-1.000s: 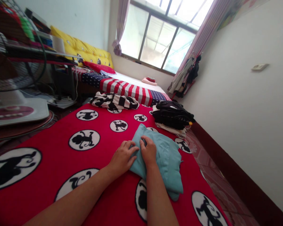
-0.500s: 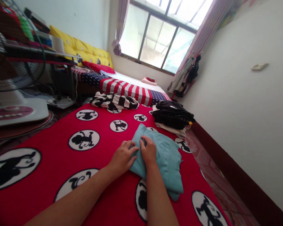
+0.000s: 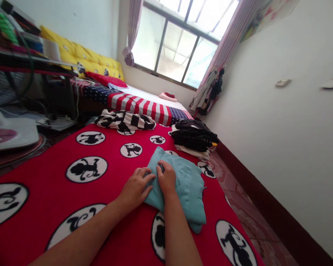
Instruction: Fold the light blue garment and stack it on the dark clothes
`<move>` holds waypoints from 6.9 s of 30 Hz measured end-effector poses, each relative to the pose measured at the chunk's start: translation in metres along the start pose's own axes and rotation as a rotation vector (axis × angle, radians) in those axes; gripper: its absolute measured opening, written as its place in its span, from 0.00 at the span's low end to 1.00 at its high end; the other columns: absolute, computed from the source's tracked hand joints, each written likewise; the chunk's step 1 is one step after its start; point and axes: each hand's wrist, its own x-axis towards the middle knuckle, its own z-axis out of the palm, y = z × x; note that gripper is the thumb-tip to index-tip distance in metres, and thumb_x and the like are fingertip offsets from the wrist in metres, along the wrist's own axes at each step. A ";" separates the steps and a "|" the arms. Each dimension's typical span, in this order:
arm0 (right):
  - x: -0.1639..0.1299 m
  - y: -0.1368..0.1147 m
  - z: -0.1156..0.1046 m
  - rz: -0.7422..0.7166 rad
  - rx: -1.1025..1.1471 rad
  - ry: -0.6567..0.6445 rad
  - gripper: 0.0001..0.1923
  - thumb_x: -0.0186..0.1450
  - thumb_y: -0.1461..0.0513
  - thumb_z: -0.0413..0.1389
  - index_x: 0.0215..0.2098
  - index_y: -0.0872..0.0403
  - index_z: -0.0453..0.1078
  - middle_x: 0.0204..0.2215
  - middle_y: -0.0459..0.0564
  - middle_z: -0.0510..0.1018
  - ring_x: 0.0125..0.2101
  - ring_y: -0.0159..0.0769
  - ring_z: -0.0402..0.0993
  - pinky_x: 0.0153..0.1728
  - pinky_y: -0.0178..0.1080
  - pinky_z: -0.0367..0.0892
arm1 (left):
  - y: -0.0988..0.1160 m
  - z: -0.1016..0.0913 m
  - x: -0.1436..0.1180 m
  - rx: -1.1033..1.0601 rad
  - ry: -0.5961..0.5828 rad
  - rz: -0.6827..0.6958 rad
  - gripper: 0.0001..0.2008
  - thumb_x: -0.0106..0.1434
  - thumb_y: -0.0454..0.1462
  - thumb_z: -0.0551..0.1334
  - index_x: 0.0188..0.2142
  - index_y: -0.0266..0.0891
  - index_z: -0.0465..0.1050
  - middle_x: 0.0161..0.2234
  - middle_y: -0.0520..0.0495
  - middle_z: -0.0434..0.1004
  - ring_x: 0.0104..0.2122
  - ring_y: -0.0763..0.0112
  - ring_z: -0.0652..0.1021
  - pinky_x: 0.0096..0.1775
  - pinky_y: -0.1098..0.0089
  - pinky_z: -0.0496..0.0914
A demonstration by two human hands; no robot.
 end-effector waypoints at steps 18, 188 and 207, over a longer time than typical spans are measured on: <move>0.000 0.001 0.001 -0.003 0.006 0.002 0.12 0.63 0.61 0.53 0.42 0.54 0.75 0.45 0.54 0.79 0.48 0.43 0.74 0.53 0.46 0.65 | -0.001 0.002 -0.001 0.012 0.002 0.008 0.16 0.61 0.34 0.59 0.49 0.43 0.71 0.53 0.45 0.66 0.52 0.59 0.65 0.54 0.59 0.66; -0.001 0.000 0.000 0.011 -0.003 -0.011 0.13 0.63 0.61 0.53 0.43 0.53 0.75 0.45 0.52 0.79 0.48 0.41 0.73 0.53 0.45 0.65 | 0.008 0.005 -0.011 0.116 -0.084 0.048 0.23 0.62 0.36 0.59 0.57 0.40 0.66 0.60 0.40 0.61 0.60 0.52 0.59 0.61 0.54 0.57; -0.001 -0.001 -0.001 0.003 -0.001 -0.007 0.13 0.63 0.61 0.53 0.43 0.53 0.75 0.45 0.53 0.79 0.48 0.42 0.73 0.53 0.45 0.65 | 0.009 0.004 -0.011 0.107 -0.109 0.036 0.24 0.62 0.36 0.59 0.58 0.39 0.65 0.61 0.38 0.60 0.61 0.50 0.59 0.60 0.53 0.58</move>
